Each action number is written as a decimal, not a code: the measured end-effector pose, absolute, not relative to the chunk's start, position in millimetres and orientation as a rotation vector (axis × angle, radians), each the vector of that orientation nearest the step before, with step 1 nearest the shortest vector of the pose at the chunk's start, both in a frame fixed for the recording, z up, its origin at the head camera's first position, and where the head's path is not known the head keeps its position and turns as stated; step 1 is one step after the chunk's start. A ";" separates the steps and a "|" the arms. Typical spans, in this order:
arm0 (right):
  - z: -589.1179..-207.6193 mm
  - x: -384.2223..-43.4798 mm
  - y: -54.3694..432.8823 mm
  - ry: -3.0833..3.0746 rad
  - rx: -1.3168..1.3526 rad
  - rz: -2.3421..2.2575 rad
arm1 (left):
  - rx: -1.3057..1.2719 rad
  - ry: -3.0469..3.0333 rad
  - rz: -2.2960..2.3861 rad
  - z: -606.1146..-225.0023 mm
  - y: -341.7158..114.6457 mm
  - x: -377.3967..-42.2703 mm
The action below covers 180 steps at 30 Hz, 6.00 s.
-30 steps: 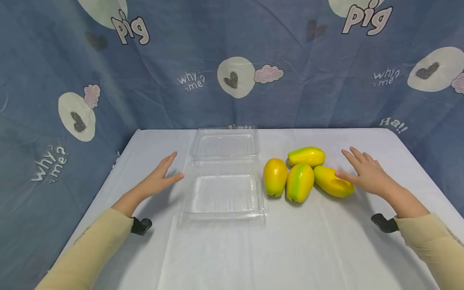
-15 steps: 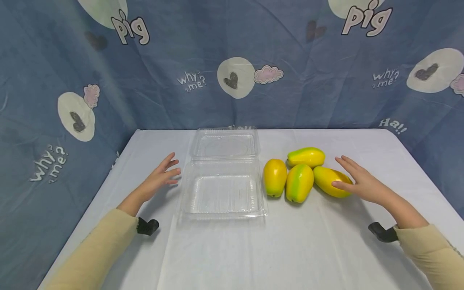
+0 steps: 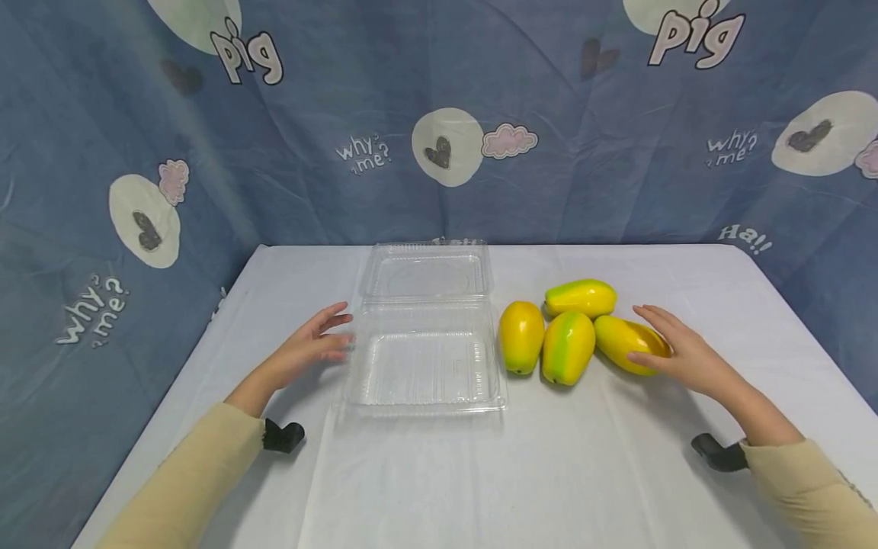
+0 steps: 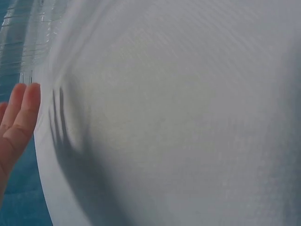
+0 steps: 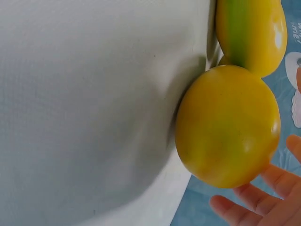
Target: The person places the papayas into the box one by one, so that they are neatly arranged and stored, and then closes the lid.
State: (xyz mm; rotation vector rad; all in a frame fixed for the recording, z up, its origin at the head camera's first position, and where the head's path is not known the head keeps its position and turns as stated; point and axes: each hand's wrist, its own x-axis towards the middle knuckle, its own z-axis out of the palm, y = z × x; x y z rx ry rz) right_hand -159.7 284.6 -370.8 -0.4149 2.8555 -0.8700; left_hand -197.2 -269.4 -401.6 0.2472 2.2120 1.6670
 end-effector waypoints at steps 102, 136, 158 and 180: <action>-305.0 -190.3 238.7 2.855 -0.861 -0.937 | 0.327 2.034 1.707 -407.9 -265.2 -183.3; -288.8 -214.6 141.6 2.609 -1.014 -1.123 | 0.332 1.989 1.751 -406.3 -265.0 -183.1; -287.0 -223.3 90.4 2.524 -1.114 -1.109 | 0.307 1.975 1.757 -406.4 -265.2 -182.8; -303.2 -231.7 45.0 2.507 -1.218 -1.095 | 0.284 1.991 1.740 -407.4 -266.0 -183.5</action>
